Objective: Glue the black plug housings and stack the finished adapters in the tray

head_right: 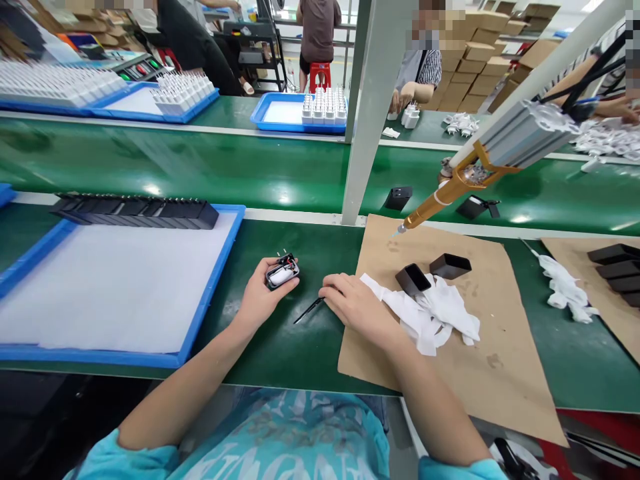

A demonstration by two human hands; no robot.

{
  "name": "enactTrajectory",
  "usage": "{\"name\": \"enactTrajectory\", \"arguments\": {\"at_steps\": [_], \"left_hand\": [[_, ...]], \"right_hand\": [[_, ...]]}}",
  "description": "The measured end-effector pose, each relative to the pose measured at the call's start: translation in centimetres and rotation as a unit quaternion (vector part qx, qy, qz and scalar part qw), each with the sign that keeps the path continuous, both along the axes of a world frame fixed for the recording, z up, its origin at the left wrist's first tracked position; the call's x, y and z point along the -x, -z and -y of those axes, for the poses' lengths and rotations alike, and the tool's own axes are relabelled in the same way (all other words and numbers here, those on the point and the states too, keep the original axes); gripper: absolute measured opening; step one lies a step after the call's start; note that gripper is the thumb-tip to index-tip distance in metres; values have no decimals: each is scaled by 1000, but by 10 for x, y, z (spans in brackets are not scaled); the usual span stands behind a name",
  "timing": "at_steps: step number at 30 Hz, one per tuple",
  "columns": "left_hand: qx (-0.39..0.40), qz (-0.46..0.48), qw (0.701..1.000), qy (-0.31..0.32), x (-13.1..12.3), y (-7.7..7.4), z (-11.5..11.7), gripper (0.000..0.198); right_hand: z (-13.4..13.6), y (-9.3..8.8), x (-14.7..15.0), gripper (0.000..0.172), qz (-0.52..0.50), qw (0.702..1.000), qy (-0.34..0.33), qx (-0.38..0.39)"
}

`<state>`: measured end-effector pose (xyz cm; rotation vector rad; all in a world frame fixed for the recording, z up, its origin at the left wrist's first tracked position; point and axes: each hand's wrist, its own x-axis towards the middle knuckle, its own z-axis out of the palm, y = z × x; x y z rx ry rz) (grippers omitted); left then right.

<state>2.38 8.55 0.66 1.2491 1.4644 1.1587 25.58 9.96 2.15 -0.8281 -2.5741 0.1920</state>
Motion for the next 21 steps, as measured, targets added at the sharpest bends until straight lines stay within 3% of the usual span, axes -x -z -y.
{"name": "enactTrajectory", "arguments": {"at_steps": [3, 7, 12, 21], "left_hand": [[-1, -4, 1000, 2, -1, 1, 1, 40], [8, -29, 999, 44, -6, -1, 6, 42], [-9, -44, 990, 135, -14, -6, 13, 39], [-29, 1, 984, 175, -16, -13, 17, 38]], "right_hand": [[6, -5, 1, 19, -155, 986, -4, 57], [19, -5, 5, 27, -350, 924, 35, 147], [26, -7, 14, 19, -442, 870, 33, 214], [26, -20, 23, 15, -368, 912, 43, 176]]}}
